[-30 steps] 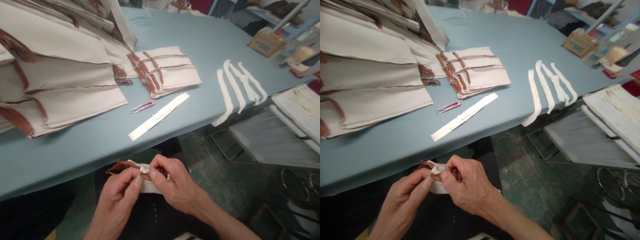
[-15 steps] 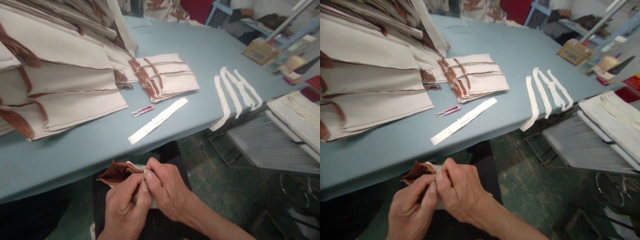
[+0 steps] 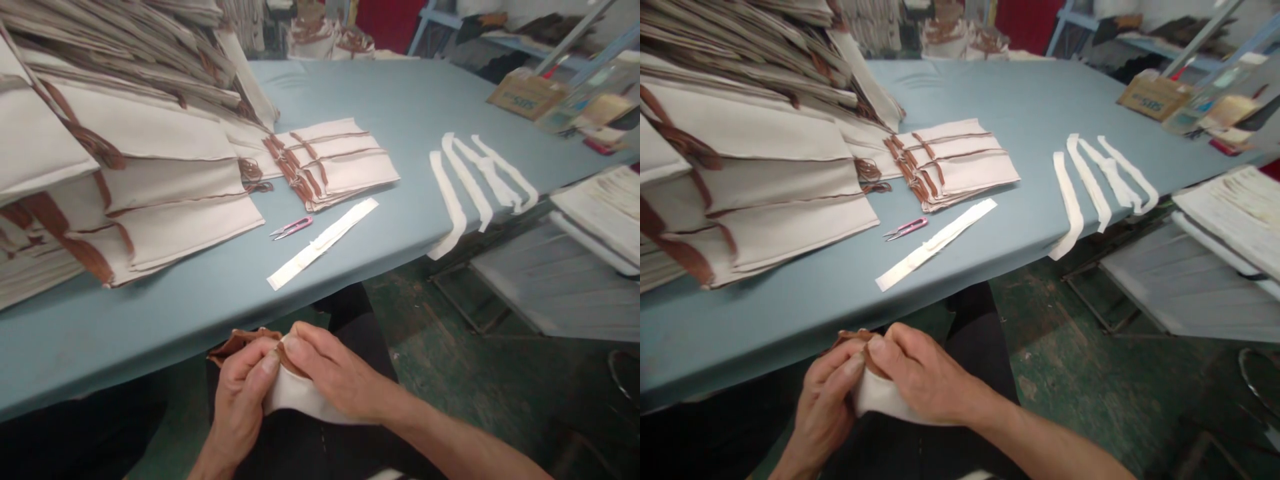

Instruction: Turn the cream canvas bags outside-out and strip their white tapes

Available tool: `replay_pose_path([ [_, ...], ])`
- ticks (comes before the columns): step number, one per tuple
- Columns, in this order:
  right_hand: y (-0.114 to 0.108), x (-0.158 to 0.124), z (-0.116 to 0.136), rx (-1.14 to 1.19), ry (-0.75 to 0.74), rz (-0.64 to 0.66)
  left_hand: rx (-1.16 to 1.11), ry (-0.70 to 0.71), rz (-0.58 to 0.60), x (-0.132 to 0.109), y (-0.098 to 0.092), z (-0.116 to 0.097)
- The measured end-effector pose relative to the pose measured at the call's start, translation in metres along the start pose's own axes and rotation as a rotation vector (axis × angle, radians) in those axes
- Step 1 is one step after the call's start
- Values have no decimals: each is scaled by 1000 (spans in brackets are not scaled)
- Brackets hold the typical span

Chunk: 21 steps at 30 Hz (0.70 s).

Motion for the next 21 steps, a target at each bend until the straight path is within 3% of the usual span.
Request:
replay_pose_path([
  [7,3,-36,6,-457,-100,-15,-35,-150,54,-15,-6,12],
  [11,9,-44,-4,-633,-189,-10,63,-149,80,-22,-8,1],
  [16,16,-46,-17,-718,-234,0,364,-133,161,-30,-8,-16],
  [21,17,-46,-22,-554,-102,-3,416,-204,198,-37,-10,-20],
])
Point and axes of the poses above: each hand's wrist, its own x-axis towards the middle knuckle, its own y-axis out of the palm, z = x × y, the point moved 2 cm from there along x, towards the middle knuckle, and after that the axes turned 11 degrees about -y, right-handed, at the moved point
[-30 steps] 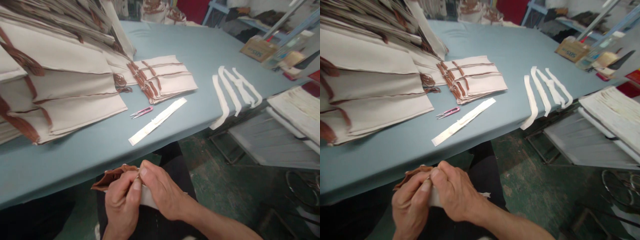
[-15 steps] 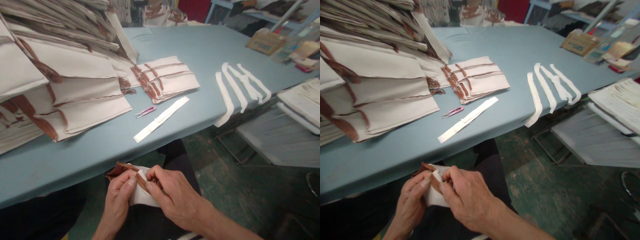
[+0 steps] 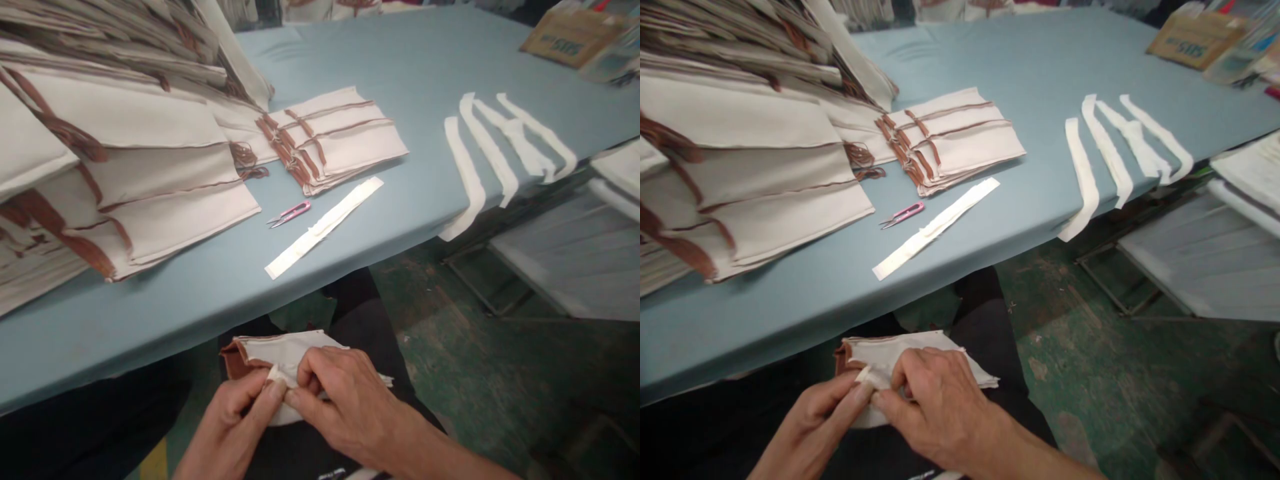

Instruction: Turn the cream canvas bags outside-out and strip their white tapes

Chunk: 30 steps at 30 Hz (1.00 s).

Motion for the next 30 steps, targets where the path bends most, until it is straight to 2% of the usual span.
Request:
replay_pose_path([
  [3,-6,4,2,48,60,-18,-8,4,-89,1,1,-3],
  [7,-19,13,4,64,-13,-23,-81,-12,-218,7,6,-4],
  [9,-23,15,1,166,-32,-38,-179,-46,-278,11,11,-2],
  [13,-23,12,-11,455,54,-148,-482,-122,-363,22,28,1],
  [17,-16,3,-18,362,-57,-336,-790,-207,-350,33,43,-2],
  [19,-15,0,-18,285,-135,-370,-870,-254,-311,35,45,-5],
  [22,-17,-3,-18,326,-122,-263,-897,-311,-274,34,40,-6],
  [26,-19,-1,-21,541,95,-87,-833,-312,-312,35,23,4],
  [28,-20,6,-23,585,132,-78,-724,-258,-371,35,13,11],
  [30,-23,20,-26,573,111,-129,-538,-177,-425,35,5,16],
])
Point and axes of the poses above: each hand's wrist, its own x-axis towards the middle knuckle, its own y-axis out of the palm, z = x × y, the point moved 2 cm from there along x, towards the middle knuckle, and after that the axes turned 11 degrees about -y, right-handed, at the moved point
